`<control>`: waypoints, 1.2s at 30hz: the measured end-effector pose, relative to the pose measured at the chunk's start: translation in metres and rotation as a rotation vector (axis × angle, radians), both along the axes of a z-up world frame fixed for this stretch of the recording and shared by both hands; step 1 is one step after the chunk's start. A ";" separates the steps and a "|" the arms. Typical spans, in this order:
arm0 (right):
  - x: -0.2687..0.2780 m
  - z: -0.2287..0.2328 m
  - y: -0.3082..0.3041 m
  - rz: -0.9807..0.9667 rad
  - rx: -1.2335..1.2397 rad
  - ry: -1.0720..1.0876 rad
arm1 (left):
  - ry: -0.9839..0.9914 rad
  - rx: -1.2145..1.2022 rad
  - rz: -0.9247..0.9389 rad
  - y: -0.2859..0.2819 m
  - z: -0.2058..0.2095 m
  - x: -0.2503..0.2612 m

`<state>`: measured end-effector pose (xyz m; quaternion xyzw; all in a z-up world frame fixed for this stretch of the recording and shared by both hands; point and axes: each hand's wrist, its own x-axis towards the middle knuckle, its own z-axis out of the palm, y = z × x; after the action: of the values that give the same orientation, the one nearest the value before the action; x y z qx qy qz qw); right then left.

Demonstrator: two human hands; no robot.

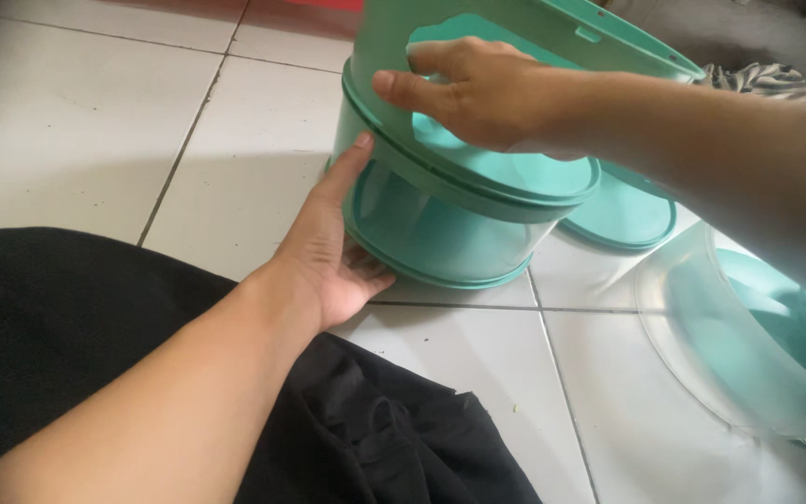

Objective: The person assembles a multi-tiered teal plastic container by hand, stacking and interlocking the tiers and then attaching a clear lid. The person sits on the floor during the task.

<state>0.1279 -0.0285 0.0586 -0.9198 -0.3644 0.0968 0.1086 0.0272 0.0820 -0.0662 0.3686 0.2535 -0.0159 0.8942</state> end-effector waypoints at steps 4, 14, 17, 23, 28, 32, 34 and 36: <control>0.002 0.004 0.005 0.012 -0.003 0.033 | 0.003 0.004 0.015 0.001 0.000 0.003; -0.004 0.008 0.008 -0.001 0.011 0.002 | -0.030 0.084 -0.029 0.003 -0.001 0.004; -0.006 0.006 0.008 -0.018 -0.007 -0.058 | 0.016 0.097 -0.026 0.002 0.002 0.004; -0.013 0.004 0.010 -0.018 -0.022 -0.086 | -0.002 0.137 -0.011 -0.001 0.005 -0.001; -0.020 0.006 0.013 -0.059 -0.022 -0.095 | -0.003 0.137 -0.031 -0.002 0.005 -0.002; -0.019 0.000 0.013 -0.032 -0.045 -0.150 | 0.014 0.126 -0.034 -0.001 -0.001 -0.001; -0.016 -0.005 0.012 0.024 -0.050 -0.202 | -0.002 0.127 -0.014 -0.001 -0.006 0.000; -0.012 -0.008 0.011 0.043 -0.055 -0.226 | -0.075 0.094 0.000 -0.001 -0.012 0.001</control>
<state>0.1160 -0.0173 0.0507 -0.9195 -0.3911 0.0047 0.0392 0.0278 0.0813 -0.0778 0.4103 0.2201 0.0100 0.8849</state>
